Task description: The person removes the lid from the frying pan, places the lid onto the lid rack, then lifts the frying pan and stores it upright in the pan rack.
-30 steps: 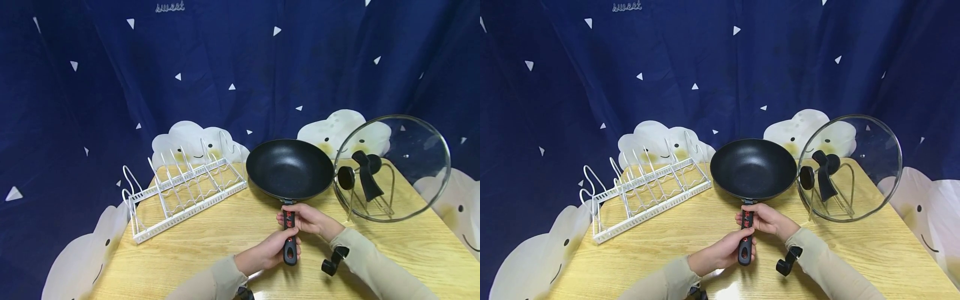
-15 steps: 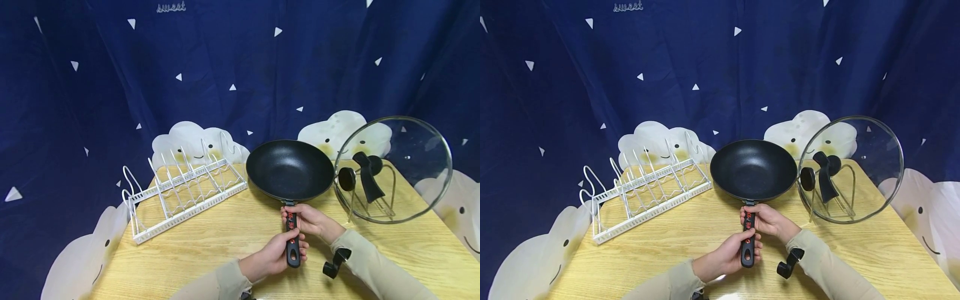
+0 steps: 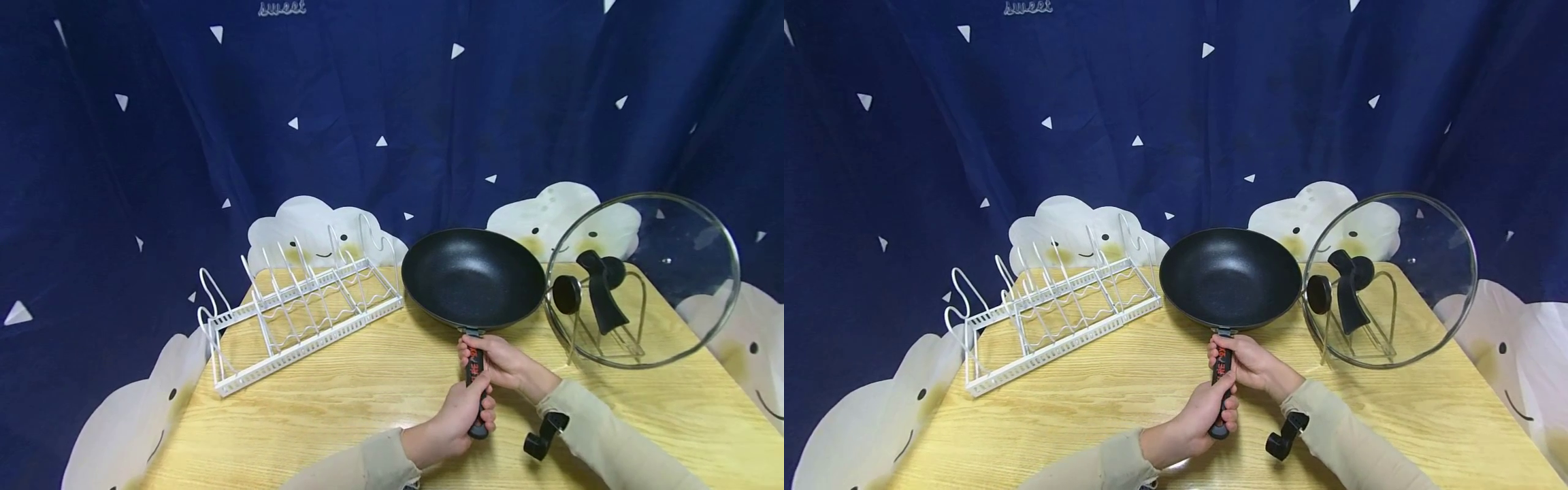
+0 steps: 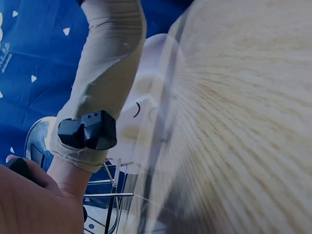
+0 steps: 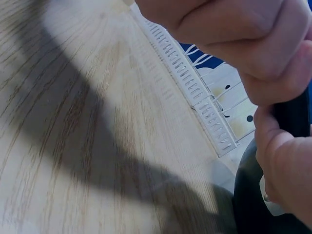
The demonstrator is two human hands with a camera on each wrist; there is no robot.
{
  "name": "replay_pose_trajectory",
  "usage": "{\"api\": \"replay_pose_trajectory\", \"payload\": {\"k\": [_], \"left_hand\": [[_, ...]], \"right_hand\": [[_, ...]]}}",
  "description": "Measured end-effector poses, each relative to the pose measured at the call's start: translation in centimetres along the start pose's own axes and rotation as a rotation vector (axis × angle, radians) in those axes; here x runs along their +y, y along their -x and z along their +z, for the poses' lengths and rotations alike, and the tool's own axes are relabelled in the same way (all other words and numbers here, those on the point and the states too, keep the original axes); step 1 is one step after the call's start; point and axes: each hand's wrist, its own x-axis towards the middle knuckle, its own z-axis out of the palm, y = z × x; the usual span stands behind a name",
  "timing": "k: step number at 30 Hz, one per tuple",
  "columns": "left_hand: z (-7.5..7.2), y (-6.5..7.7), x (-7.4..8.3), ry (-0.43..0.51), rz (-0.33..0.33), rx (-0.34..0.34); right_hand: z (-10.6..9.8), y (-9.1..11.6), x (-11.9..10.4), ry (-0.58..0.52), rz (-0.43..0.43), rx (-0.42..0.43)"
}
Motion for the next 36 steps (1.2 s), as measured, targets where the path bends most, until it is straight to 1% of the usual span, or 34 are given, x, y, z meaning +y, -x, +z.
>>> {"api": "replay_pose_trajectory", "payload": {"k": [3, 8, 13, 18, 25, 30, 36], "left_hand": [[0.0, 0.0, -0.1, -0.038, 0.036, 0.012], [-0.1, 0.1, 0.0, -0.081, 0.086, 0.007], [-0.1, 0.1, -0.1, -0.112, 0.104, 0.010], [-0.2, 0.5, 0.0, -0.135, 0.119, 0.005], [-0.1, 0.9, 0.0, -0.141, 0.162, 0.003], [0.1, 0.9, 0.2, -0.156, 0.176, 0.005], [0.1, 1.2, 0.6, -0.170, 0.193, -0.027]], "right_hand": [[0.0, 0.0, 0.1, -0.001, -0.015, -0.005], [0.1, 0.0, 0.0, -0.017, -0.029, -0.031], [0.2, 0.1, 0.1, -0.010, -0.046, -0.059], [0.3, 0.3, 0.2, 0.012, -0.068, -0.071], [1.2, 0.4, -0.2, 0.044, -0.090, -0.113], [2.0, 0.6, -0.5, 0.061, -0.113, -0.100], [2.6, 0.7, -0.7, 0.098, -0.142, -0.093]]}}
